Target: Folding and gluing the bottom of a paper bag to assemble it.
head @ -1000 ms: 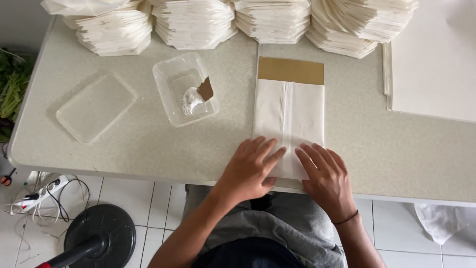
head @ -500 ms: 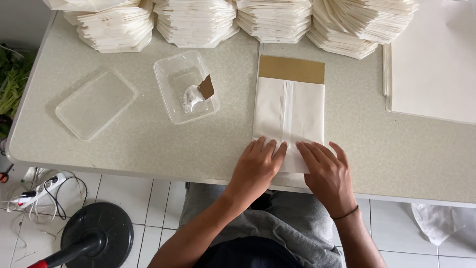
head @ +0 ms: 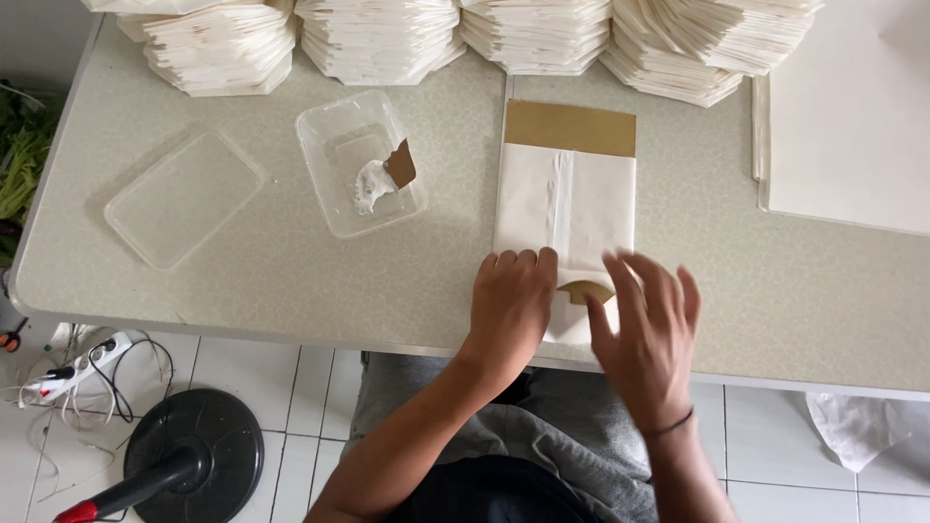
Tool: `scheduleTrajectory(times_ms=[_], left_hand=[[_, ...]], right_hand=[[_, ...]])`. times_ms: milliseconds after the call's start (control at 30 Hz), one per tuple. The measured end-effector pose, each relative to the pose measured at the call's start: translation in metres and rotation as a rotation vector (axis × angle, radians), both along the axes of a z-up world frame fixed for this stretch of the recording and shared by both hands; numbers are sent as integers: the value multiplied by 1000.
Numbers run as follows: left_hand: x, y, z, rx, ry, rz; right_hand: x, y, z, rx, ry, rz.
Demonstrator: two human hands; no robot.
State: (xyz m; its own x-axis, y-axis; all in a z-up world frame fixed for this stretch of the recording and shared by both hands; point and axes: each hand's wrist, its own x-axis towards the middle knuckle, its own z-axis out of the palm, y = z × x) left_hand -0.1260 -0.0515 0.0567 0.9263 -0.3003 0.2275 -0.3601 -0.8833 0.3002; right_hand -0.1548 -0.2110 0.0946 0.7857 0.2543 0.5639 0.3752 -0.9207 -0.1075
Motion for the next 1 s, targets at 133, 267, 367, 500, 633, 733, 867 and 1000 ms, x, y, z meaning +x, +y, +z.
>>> scheduleTrajectory(times_ms=[133, 267, 367, 500, 633, 733, 867, 1000], left_hand=[[10, -8, 9, 124, 33, 94], [17, -14, 7, 153, 37, 135], [24, -18, 0, 129, 95, 146], [30, -15, 0, 53, 137, 149], [34, 10, 50, -64, 321, 22], [34, 31, 91, -375, 581, -107], [48, 46, 65, -561, 605, -110], [52, 53, 55, -583, 550, -143]], right_hand=[[-34, 26, -1, 115, -25, 121], [-37, 42, -13, 31, 267, 223], [-30, 44, -27, -127, 321, 150], [-23, 52, -26, -368, 178, 71], [-14, 51, -21, -324, 168, 109], [-7, 49, -34, -286, 348, -42], [7, 45, -35, -308, 432, -20], [16, 41, -50, -338, 357, -12]])
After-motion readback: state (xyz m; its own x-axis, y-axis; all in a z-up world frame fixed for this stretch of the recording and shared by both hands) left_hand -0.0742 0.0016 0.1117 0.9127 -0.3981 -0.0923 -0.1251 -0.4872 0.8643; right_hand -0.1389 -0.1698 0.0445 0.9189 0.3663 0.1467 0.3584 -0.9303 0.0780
